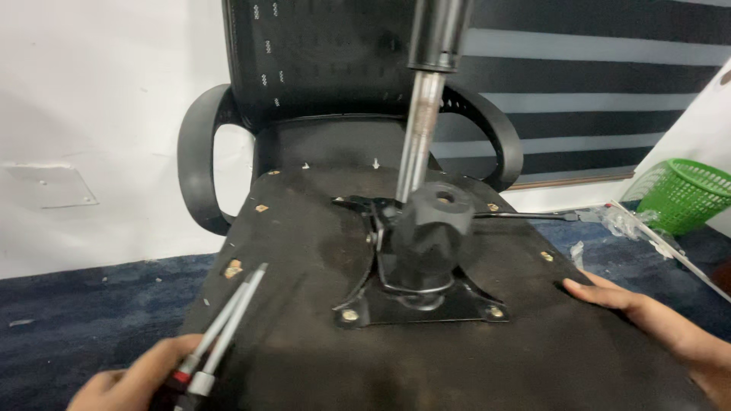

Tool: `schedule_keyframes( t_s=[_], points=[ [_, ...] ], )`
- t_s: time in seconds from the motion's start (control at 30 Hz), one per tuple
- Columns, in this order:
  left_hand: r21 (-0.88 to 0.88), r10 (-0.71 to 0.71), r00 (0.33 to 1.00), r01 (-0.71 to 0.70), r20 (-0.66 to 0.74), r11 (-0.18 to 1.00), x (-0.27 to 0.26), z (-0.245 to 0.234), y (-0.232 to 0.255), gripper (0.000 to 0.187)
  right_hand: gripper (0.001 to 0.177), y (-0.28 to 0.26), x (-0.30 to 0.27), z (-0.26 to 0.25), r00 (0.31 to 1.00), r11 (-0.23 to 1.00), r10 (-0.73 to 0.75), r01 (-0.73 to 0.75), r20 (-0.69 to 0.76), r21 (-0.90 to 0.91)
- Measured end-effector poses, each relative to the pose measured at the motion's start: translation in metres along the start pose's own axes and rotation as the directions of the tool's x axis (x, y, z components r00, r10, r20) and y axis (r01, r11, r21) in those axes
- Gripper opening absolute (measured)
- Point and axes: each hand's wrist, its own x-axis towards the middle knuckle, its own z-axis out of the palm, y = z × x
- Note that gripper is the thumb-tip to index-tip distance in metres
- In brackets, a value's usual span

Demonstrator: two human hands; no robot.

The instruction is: The person uses a screwdriver to loosen and remove screws from the underside of an office chair. They manipulate the chair's base and gas lift while seated on the floor, removing fasteners from the metal mounting plate.

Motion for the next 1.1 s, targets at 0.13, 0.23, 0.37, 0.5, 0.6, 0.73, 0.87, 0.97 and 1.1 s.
schedule_keyframes(
  t_s=[0.13,0.23,0.37,0.5,0.6,0.73,0.87,0.97,1.1],
  points=[
    [-0.23,0.241,0.938,-0.184,0.249,0.956,0.027,-0.032,-0.024,0.084,0.091,0.0,-0.026,0.024,0.999,0.999,-0.026,0.024,0.041,0.044],
    [-0.135,0.192,0.91,-0.152,0.368,0.979,0.033,-0.027,-0.029,0.088,0.092,-0.005,-0.039,0.033,1.0,1.0,-0.003,0.003,-0.022,-0.02],
    [0.004,0.24,0.908,-0.256,0.343,0.967,0.027,-0.018,-0.026,0.085,0.092,-0.006,-0.043,0.037,0.988,0.986,0.008,-0.034,-0.154,-0.164],
    [0.288,0.498,0.841,-0.54,0.211,0.791,0.029,-0.024,-0.002,0.049,0.094,0.012,-0.019,0.018,0.961,0.78,-0.277,0.223,-0.003,-0.584],
    [0.107,0.266,0.908,-0.244,-0.323,0.964,-0.014,-0.019,0.016,0.031,0.1,0.047,0.008,-0.019,0.655,0.016,-0.657,0.507,0.373,-0.862],
    [0.169,0.466,0.833,-0.435,-0.297,0.885,-0.025,-0.018,0.02,0.031,0.071,0.1,0.049,-0.048,0.44,-0.285,-0.77,0.411,0.463,-0.866],
    [0.015,0.411,0.821,-0.442,-0.396,0.897,-0.021,-0.022,0.025,0.027,0.049,0.114,0.073,-0.065,0.154,-0.43,-0.816,0.481,0.557,-0.764],
    [-0.028,0.42,0.793,-0.48,-0.441,0.877,-0.016,-0.024,0.03,0.026,0.045,0.096,0.079,-0.07,-0.146,-0.706,-0.64,0.498,0.754,-0.503],
    [-0.035,0.402,0.793,-0.468,-0.457,0.883,-0.014,-0.015,0.031,0.024,0.052,0.089,0.065,-0.063,-0.135,-0.725,-0.596,0.514,0.792,-0.458]
  ],
)
